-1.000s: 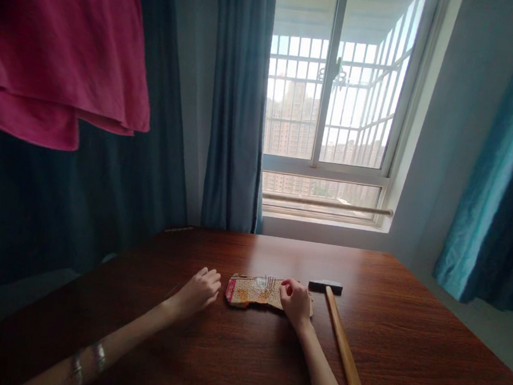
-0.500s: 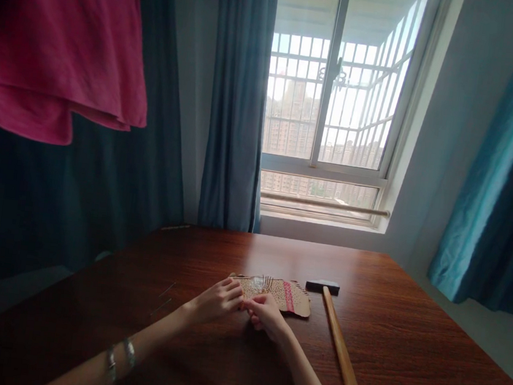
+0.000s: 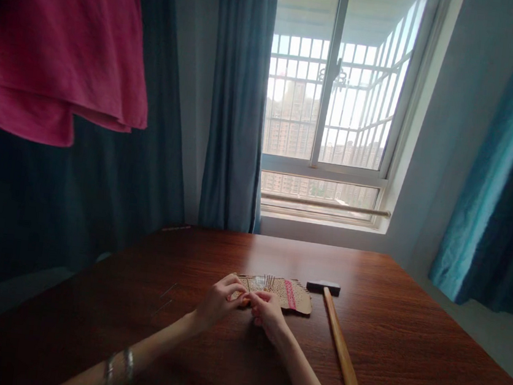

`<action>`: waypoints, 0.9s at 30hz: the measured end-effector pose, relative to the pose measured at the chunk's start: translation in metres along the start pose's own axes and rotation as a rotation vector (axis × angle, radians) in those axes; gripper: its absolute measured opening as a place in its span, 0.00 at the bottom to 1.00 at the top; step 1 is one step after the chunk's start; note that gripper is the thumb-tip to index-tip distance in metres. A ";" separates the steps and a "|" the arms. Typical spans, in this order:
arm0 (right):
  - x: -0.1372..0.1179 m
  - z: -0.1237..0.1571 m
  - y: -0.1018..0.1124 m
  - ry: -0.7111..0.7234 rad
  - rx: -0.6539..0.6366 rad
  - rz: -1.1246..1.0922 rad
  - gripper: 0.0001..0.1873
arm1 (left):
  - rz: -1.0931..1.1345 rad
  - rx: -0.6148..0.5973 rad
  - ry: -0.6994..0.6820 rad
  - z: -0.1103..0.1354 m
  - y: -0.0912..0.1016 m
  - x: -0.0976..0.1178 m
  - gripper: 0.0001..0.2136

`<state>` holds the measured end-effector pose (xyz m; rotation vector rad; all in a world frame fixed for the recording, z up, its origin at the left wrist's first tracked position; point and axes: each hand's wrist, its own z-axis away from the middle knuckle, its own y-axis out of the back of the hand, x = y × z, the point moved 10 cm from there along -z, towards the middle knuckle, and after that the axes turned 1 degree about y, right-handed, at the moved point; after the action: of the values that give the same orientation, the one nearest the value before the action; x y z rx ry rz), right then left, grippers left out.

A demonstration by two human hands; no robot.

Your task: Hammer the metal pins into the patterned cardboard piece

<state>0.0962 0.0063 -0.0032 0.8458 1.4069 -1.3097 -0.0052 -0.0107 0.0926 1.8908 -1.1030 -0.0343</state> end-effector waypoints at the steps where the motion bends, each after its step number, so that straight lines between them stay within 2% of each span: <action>1: -0.001 0.000 0.000 0.008 0.000 -0.012 0.23 | 0.060 0.037 0.078 -0.001 0.002 -0.007 0.08; 4: -0.004 0.000 -0.001 0.055 -0.004 -0.025 0.25 | 0.210 0.107 0.230 -0.001 0.002 -0.023 0.09; 15: -0.004 -0.005 0.003 0.104 -0.011 0.082 0.26 | 0.578 0.080 0.392 0.000 -0.029 -0.054 0.14; 22: -0.009 -0.007 0.007 0.143 0.016 0.169 0.26 | 0.621 0.030 0.398 -0.004 -0.032 -0.048 0.14; 27: -0.024 -0.006 0.020 0.240 0.122 0.313 0.24 | 0.531 -0.003 0.354 -0.007 -0.030 -0.041 0.12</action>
<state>0.1207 0.0189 0.0139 1.2848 1.3193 -1.0873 -0.0064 0.0282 0.0588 1.4726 -1.3102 0.5743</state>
